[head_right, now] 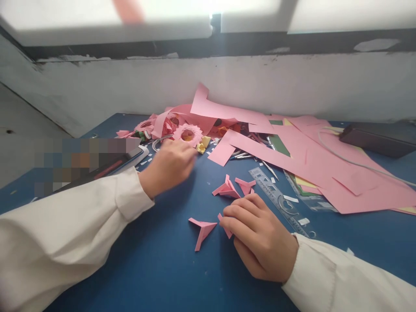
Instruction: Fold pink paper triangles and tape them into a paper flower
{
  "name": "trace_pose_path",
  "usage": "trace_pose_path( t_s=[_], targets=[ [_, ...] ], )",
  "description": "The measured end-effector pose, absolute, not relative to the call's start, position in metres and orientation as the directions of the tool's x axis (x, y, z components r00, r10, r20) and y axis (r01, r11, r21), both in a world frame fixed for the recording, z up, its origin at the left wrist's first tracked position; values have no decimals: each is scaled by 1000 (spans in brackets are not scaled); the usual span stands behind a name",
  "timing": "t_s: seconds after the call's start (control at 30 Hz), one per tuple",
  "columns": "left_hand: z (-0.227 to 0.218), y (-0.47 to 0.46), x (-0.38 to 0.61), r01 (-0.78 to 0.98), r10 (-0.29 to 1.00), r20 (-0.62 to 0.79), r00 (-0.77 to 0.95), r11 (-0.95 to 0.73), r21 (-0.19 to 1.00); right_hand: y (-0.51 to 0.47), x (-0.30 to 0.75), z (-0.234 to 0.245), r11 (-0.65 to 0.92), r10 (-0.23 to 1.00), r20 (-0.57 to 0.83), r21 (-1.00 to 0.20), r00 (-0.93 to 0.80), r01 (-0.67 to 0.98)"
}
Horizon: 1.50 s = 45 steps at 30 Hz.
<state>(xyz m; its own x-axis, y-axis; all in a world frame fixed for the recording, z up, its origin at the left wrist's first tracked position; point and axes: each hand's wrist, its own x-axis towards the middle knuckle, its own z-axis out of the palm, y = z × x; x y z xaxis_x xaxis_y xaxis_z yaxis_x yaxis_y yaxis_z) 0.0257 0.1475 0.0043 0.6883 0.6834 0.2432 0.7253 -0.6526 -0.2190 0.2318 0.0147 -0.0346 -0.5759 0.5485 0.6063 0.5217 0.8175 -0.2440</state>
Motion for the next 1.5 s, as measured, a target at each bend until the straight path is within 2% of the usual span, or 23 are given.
trace_pose_path(
  t_s=[0.1, 0.33, 0.5, 0.63, 0.77, 0.87, 0.97, 1.13, 1.2, 1.27, 1.4, 1.5],
  targets=[
    [-2, 149, 62, 537, 519, 139, 844, -821, -193, 15, 232, -36, 812, 555, 603, -243, -573, 531],
    [-11, 198, 122, 532, 523, 102, 846, -841, -103, 15, 233, -38, 795, 576, 605, -258, -550, 548],
    [-7, 202, 135, 517, 511, 159, 845, -856, 1, 16, 232, -36, 791, 575, 604, -240, -552, 563],
    [6, 206, 138, 542, 564, 305, 768, -825, 162, 16, 233, -35, 752, 599, 610, -204, -519, 627],
    [29, 218, 133, 571, 698, 405, 591, -716, 401, 18, 234, -36, 700, 631, 604, -172, -487, 693],
    [44, 222, 125, 527, 760, 386, 522, -644, 555, 19, 233, -38, 669, 654, 584, -150, -481, 728],
    [50, 219, 113, 504, 795, 315, 519, -582, 638, 19, 233, -39, 650, 670, 562, -130, -485, 748],
    [55, 212, 95, 527, 715, 67, 696, -572, 629, 19, 234, -41, 642, 673, 555, -110, -489, 759],
    [62, 211, 90, 503, 660, 27, 751, -598, 624, 19, 235, -41, 639, 673, 556, -105, -488, 762],
    [73, 209, 88, 437, 643, 113, 758, -628, 644, 19, 235, -41, 637, 673, 557, -101, -487, 765],
    [90, 201, 86, 361, 677, 350, 648, -677, 641, 16, 233, -38, 634, 649, 596, -81, -472, 769],
    [87, 186, 84, 348, 642, 408, 649, -728, 591, 14, 231, -36, 648, 629, 602, -54, -493, 760]
  ],
)
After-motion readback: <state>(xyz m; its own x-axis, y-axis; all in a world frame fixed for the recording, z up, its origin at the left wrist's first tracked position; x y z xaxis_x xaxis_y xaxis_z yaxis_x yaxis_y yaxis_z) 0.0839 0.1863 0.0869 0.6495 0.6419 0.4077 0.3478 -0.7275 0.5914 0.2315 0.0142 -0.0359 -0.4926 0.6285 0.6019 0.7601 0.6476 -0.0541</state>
